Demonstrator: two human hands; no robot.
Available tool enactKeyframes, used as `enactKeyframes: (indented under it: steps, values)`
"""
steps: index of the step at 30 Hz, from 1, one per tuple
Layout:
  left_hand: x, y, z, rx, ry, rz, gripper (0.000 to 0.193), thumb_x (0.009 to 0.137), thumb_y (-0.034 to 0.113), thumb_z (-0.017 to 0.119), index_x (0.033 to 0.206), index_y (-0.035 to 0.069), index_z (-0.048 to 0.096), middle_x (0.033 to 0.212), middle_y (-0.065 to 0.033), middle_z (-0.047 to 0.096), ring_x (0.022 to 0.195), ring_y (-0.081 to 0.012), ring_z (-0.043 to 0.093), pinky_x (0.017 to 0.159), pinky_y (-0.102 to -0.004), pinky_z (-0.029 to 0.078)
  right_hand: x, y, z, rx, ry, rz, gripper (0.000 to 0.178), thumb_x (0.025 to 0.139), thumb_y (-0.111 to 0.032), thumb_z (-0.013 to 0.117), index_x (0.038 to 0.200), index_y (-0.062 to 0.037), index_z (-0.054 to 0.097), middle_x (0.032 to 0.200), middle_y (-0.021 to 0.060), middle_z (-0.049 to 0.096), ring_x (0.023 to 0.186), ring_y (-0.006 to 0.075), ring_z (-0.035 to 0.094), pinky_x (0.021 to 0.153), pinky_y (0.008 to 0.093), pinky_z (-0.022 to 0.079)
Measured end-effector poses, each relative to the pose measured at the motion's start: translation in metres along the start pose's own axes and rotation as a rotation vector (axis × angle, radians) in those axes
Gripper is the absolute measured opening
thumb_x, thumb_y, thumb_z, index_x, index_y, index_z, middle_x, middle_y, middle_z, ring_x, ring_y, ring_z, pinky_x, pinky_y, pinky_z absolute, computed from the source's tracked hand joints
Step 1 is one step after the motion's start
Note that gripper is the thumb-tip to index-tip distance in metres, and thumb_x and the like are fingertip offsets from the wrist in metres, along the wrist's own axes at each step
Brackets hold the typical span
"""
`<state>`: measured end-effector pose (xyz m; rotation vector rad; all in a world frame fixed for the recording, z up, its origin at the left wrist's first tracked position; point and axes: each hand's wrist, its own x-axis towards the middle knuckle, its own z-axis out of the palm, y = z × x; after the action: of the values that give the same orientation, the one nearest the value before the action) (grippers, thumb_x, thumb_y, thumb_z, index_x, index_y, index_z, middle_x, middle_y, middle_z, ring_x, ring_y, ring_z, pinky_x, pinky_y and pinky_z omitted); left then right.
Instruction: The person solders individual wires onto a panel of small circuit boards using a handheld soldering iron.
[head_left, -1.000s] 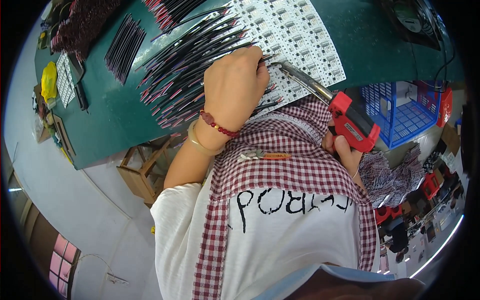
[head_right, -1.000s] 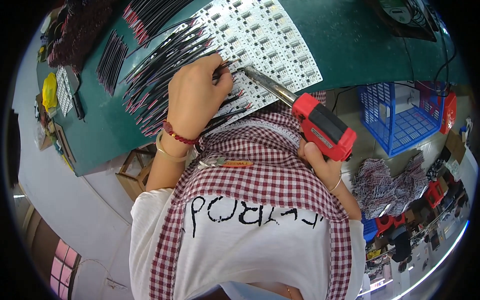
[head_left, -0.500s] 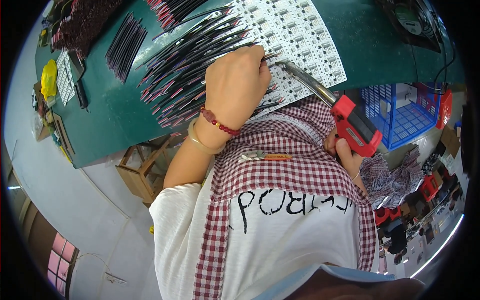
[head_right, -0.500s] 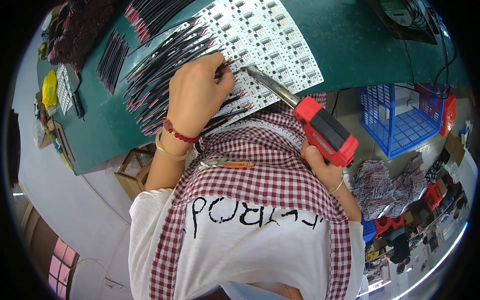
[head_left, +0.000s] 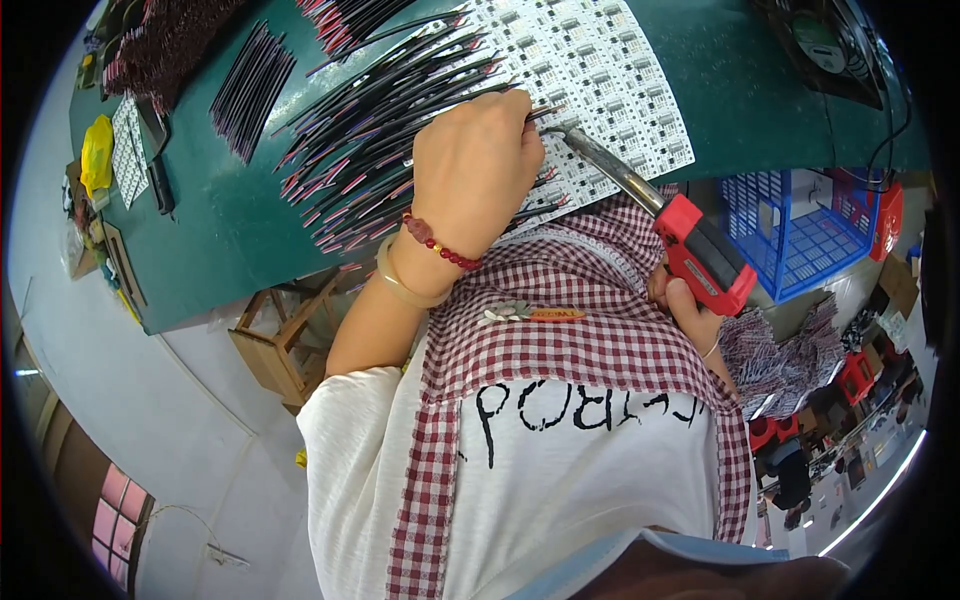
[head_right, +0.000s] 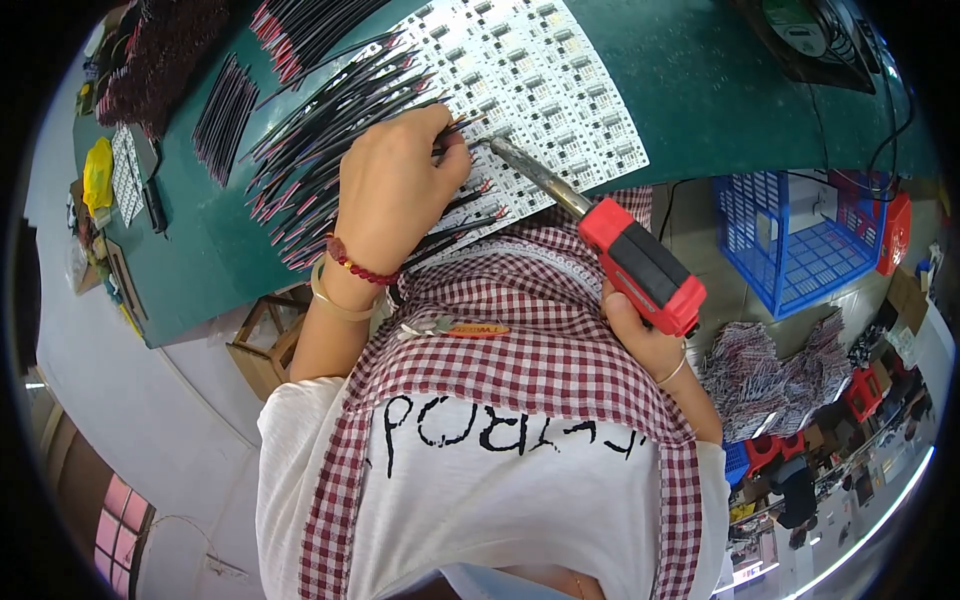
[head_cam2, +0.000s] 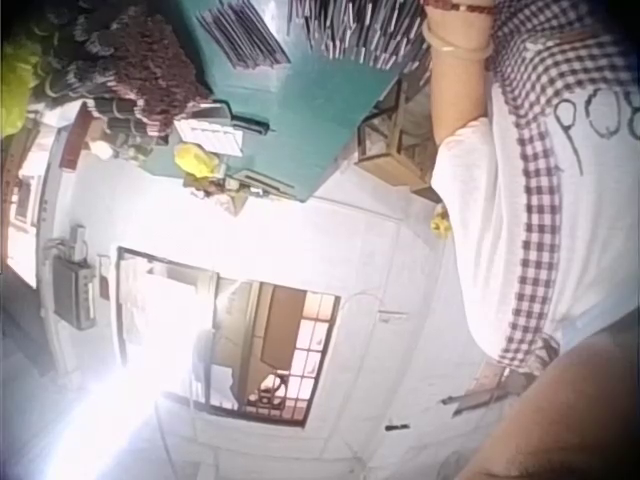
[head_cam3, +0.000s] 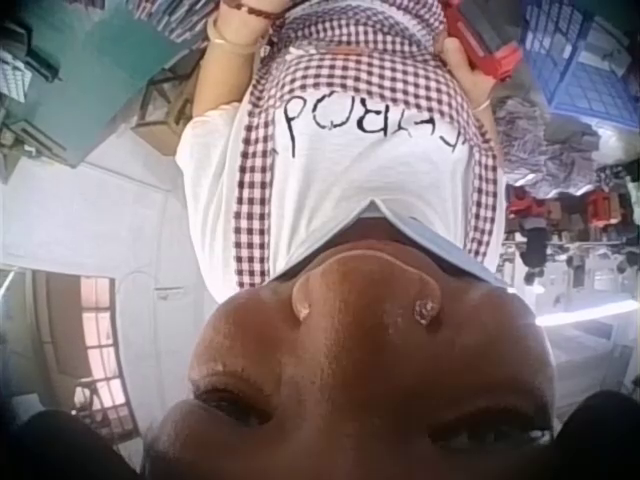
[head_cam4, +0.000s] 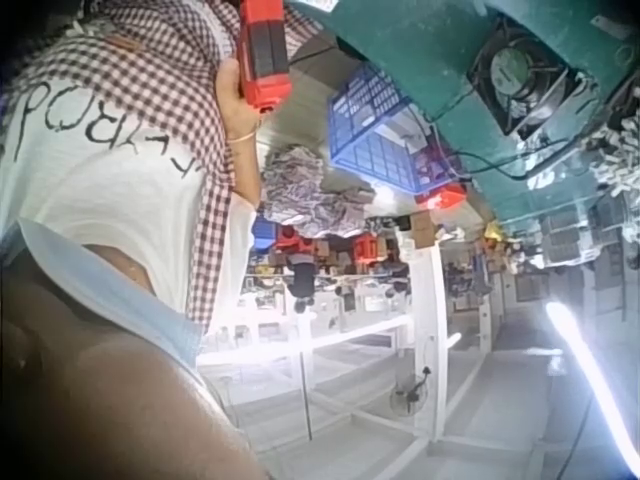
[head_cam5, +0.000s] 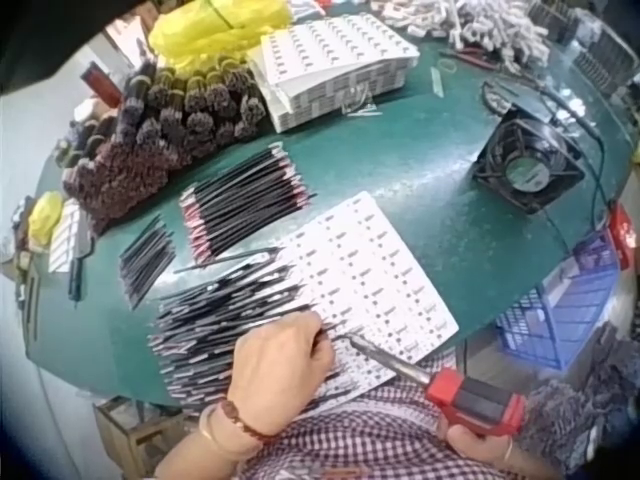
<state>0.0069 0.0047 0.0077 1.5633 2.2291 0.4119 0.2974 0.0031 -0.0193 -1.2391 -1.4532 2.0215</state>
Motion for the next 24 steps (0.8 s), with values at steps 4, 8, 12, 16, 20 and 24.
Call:
enactKeyframes:
  steps: [4, 8, 12, 16, 20, 24]
  values:
    - [0.000, 0.000, 0.000, 0.008, 0.013, 0.018, 0.011, 0.076, 0.014, 0.059, 0.072, 0.003, 0.059, 0.066, -0.0158, 0.060, 0.061, -0.0353, 0.059, 0.054, -0.0420, 0.046, 0.002, -0.016, 0.008, 0.220, 0.012, -0.040, 0.023, 0.089, -0.013, 0.055, 0.106, 0.0026, 0.055, 0.075, 0.0050, 0.056, 0.063, 0.0098, 0.050, 0.058, 0.0242, 0.042]
    - [0.001, 0.000, -0.001, 0.015, -0.006, -0.004, 0.011, 0.076, 0.014, 0.060, 0.072, 0.003, 0.060, 0.066, -0.0159, 0.060, 0.061, -0.0353, 0.059, 0.054, -0.0420, 0.046, 0.003, -0.016, 0.009, 0.222, 0.069, -0.024, 0.026, 0.090, -0.018, 0.053, 0.106, 0.0029, 0.053, 0.073, 0.0048, 0.053, 0.061, 0.0099, 0.046, 0.057, 0.0239, 0.039]
    - [0.001, 0.001, -0.001, 0.016, -0.003, 0.001, 0.012, 0.076, 0.014, 0.060, 0.072, 0.003, 0.060, 0.066, -0.0159, 0.060, 0.061, -0.0353, 0.059, 0.054, -0.0418, 0.046, -0.001, -0.008, 0.002, 0.178, -0.011, 0.015, 0.024, 0.090, -0.016, 0.054, 0.104, 0.0037, 0.053, 0.076, 0.0059, 0.055, 0.066, 0.0112, 0.049, 0.061, 0.0251, 0.040]
    - [0.001, 0.000, -0.001, 0.011, -0.012, 0.000, 0.012, 0.076, 0.014, 0.060, 0.073, 0.002, 0.060, 0.065, -0.0158, 0.060, 0.061, -0.0352, 0.059, 0.054, -0.0415, 0.046, -0.001, -0.009, 0.007, 0.199, 0.033, 0.015, 0.019, 0.089, -0.013, 0.054, 0.099, 0.0030, 0.054, 0.076, 0.0056, 0.055, 0.068, 0.0119, 0.050, 0.064, 0.0259, 0.041]
    - [0.000, 0.001, -0.002, 0.021, -0.009, 0.013, 0.012, 0.076, 0.014, 0.060, 0.074, 0.002, 0.060, 0.068, -0.0156, 0.061, 0.062, -0.0349, 0.060, 0.054, -0.0410, 0.047, 0.000, -0.007, 0.004, 0.207, -0.020, 0.025, 0.015, 0.089, -0.011, 0.053, 0.096, 0.0024, 0.054, 0.076, 0.0051, 0.054, 0.068, 0.0119, 0.051, 0.065, 0.0262, 0.042]
    - [-0.004, 0.001, 0.002, 0.005, 0.021, 0.023, 0.010, 0.076, 0.013, 0.061, 0.075, 0.003, 0.060, 0.071, -0.0139, 0.062, 0.063, -0.0333, 0.060, 0.055, -0.0400, 0.047, 0.001, -0.002, 0.003, 0.181, -0.053, 0.017, 0.013, 0.088, -0.009, 0.053, 0.094, 0.0024, 0.055, 0.076, 0.0041, 0.055, 0.069, 0.0112, 0.051, 0.065, 0.0259, 0.042]
